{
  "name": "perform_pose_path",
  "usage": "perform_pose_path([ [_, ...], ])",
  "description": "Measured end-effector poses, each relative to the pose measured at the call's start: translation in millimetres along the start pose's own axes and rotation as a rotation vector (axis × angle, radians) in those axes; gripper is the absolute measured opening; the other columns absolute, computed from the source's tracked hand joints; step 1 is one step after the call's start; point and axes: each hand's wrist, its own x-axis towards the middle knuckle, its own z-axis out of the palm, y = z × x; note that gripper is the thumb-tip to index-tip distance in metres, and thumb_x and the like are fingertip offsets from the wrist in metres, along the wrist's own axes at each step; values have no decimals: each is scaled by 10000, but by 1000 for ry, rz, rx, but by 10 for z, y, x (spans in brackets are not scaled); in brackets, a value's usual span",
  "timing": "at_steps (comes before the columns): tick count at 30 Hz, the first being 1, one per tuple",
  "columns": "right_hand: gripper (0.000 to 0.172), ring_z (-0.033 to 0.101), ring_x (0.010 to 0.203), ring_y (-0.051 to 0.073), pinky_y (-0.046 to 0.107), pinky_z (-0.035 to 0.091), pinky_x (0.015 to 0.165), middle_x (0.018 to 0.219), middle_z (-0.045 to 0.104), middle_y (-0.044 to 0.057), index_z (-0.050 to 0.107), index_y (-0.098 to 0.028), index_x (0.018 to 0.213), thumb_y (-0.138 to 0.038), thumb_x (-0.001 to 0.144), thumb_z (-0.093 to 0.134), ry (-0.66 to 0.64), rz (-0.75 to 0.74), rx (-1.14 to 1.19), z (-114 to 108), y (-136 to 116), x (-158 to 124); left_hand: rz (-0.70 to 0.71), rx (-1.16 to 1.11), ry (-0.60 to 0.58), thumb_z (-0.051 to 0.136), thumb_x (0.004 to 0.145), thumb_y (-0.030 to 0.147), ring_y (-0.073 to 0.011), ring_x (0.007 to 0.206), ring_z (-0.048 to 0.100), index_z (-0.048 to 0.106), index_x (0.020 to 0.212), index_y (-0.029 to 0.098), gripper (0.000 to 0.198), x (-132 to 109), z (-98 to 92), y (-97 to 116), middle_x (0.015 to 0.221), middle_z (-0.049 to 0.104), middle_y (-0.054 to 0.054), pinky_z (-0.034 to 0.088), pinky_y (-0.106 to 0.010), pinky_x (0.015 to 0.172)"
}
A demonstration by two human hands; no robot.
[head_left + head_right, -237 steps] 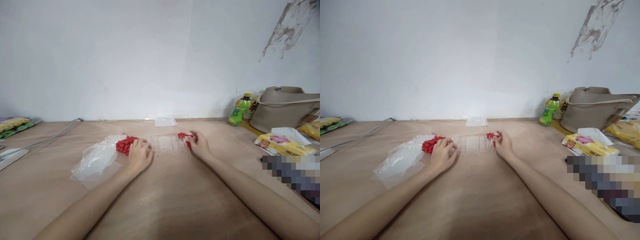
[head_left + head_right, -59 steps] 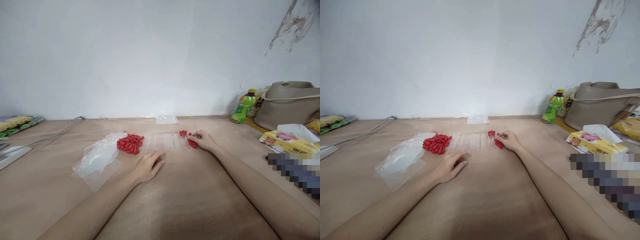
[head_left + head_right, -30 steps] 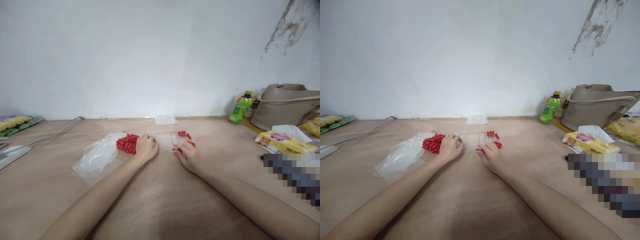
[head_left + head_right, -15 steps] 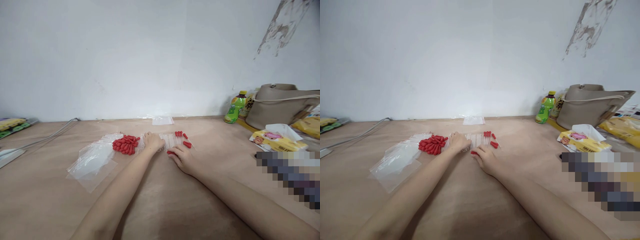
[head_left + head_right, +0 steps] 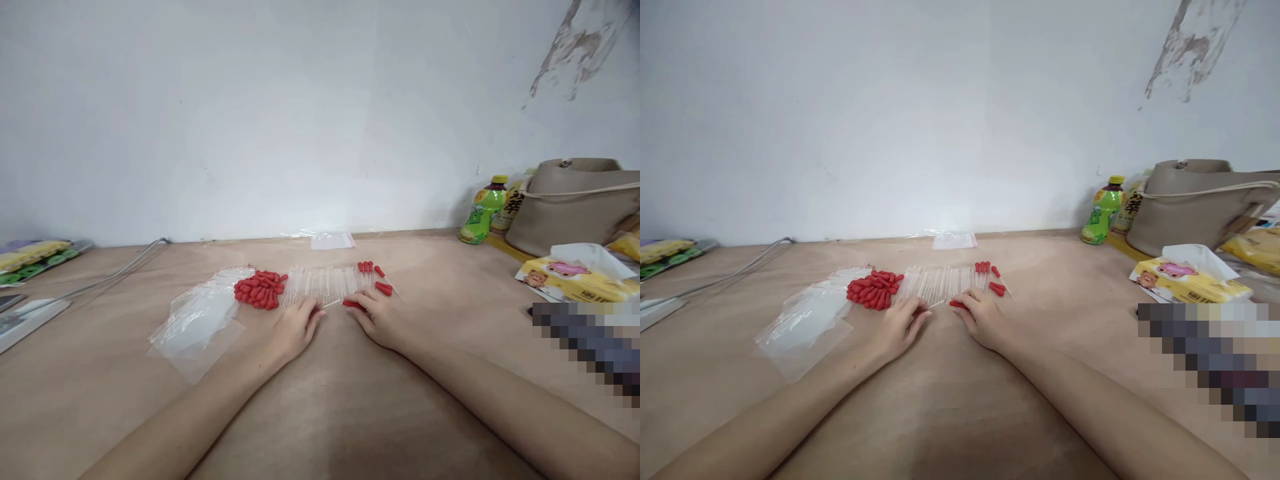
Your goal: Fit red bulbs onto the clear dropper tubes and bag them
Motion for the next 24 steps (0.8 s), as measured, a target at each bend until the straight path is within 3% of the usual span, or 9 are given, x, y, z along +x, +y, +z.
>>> perform_pose_path([
  [3,132,558,695,126,232,445,627,818,621,43,610,-176,896,-167,800,518,-9,-34,-15,-11,-18,-1,60,-41,2,387,882,245,-143,736,552,512,924,180,147,-102,40,-32,820,592,-27,429,-250,660],
  [17,122,574,685,127,234,451,609,827,639,52,608,-177,845,-188,817,489,-27,-49,12,-119,-90,34,99,-52,16,416,874,223,-139,731,569,559,957,174,173,-78,29,-34,825,606,-33,453,-245,657],
  [24,121,573,699,124,232,455,622,796,634,42,596,-176,854,-178,828,478,-27,-52,140,-12,14,-24,240,-111,51,414,868,154,-132,788,604,575,1036,175,234,-79,52,-74,916,642,-54,485,-236,693],
])
